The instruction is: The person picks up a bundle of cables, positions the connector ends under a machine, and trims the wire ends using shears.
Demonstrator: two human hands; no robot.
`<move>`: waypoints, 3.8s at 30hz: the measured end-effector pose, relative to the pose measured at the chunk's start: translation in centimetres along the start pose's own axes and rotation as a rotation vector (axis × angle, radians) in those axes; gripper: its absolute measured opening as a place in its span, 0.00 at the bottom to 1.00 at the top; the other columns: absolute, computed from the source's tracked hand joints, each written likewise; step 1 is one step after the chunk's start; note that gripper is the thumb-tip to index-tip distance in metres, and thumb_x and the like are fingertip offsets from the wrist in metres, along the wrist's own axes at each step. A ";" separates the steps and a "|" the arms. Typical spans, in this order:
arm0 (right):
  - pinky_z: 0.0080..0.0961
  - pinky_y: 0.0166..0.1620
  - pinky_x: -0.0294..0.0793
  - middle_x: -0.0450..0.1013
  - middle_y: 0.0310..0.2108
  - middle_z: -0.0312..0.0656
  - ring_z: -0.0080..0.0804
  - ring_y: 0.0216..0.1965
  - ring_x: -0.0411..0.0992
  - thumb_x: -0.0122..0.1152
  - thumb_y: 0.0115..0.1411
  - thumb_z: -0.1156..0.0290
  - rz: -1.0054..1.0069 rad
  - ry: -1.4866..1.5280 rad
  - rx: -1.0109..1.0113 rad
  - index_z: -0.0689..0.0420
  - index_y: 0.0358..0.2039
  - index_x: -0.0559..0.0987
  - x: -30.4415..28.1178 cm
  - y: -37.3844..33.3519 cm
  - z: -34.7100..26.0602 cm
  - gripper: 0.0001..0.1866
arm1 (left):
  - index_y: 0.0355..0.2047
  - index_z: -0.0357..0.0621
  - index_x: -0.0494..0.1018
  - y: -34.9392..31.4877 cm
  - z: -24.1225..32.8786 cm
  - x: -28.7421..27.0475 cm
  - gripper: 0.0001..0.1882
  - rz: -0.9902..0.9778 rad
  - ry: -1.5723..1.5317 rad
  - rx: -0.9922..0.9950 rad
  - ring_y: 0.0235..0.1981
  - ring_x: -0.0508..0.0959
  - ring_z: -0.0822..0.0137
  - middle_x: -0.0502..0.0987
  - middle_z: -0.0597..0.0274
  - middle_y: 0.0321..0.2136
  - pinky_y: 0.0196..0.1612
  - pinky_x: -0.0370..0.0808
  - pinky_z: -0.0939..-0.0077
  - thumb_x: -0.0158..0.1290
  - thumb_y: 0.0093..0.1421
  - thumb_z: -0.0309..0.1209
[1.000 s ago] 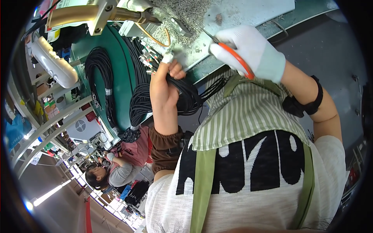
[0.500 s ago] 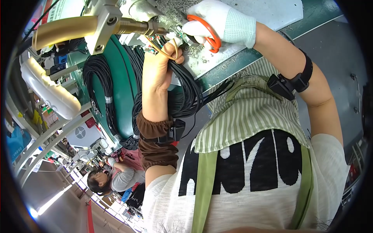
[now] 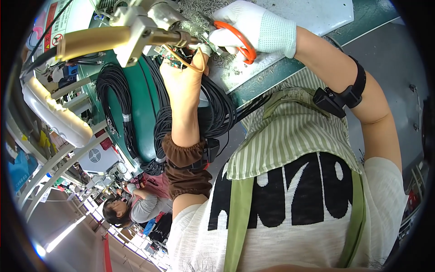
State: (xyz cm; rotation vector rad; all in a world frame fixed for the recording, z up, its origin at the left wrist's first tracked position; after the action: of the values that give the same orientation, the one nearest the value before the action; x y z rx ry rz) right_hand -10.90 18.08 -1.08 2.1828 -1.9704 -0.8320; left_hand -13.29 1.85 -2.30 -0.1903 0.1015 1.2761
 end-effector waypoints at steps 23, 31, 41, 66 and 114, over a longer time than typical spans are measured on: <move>0.26 0.17 0.67 0.66 0.12 0.40 0.29 0.14 0.70 0.59 0.59 0.65 -0.099 0.407 0.434 0.61 0.21 0.70 -0.4 -2.2 0.2 0.15 | 0.35 0.34 0.68 -2.7 -0.7 -1.4 0.09 0.117 -0.285 -0.092 0.21 0.72 0.70 0.73 0.58 0.26 0.24 0.69 0.79 0.52 0.60 0.28; 0.25 0.21 0.68 0.71 0.18 0.42 0.33 0.18 0.72 0.58 0.58 0.61 0.095 -0.558 0.198 0.53 0.34 0.77 -3.2 -8.7 -3.4 0.10 | 0.45 0.32 0.66 -9.1 -0.5 -2.1 0.15 0.063 -0.684 -0.172 0.35 0.76 0.66 0.75 0.57 0.36 0.31 0.74 0.72 0.44 0.66 0.33; 0.22 0.21 0.67 0.73 0.18 0.39 0.26 0.17 0.72 0.59 0.57 0.67 -0.118 0.151 0.258 0.60 0.33 0.76 3.1 -5.8 -6.2 0.09 | 0.44 0.34 0.66 -10.7 0.3 -0.3 0.12 0.315 -0.426 -0.171 0.31 0.73 0.73 0.76 0.57 0.35 0.28 0.71 0.76 0.47 0.65 0.30; 0.19 0.17 0.68 0.72 0.15 0.38 0.24 0.14 0.70 0.59 0.56 0.63 -0.516 1.188 0.824 0.58 0.26 0.78 1.8 -11.4 -4.2 0.11 | 0.39 0.36 0.73 -11.5 6.7 4.8 0.13 -0.508 0.345 0.546 0.25 0.76 0.72 0.76 0.61 0.29 0.28 0.74 0.79 0.59 0.53 0.24; 0.21 0.18 0.59 0.61 0.11 0.38 0.21 0.12 0.61 0.58 0.57 0.68 -0.143 0.109 0.107 0.60 0.24 0.76 2.1 -8.9 -5.2 0.09 | 0.35 0.37 0.70 -9.3 0.9 1.0 0.07 0.000 -0.311 -0.188 0.18 0.64 0.81 0.67 0.71 0.21 0.22 0.60 0.86 0.53 0.55 0.19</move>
State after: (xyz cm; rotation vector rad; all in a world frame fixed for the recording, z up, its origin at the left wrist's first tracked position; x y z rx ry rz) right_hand -0.54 16.10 -0.99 2.3970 -1.8674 -0.6212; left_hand -4.13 0.35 -0.81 -0.1503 -0.2860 1.3012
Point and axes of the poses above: each hand's wrist, its own y-axis towards the middle knuckle, its own x-axis out of the palm, z = x × y, the point moved 6 cm from there along y, towards the middle knuckle
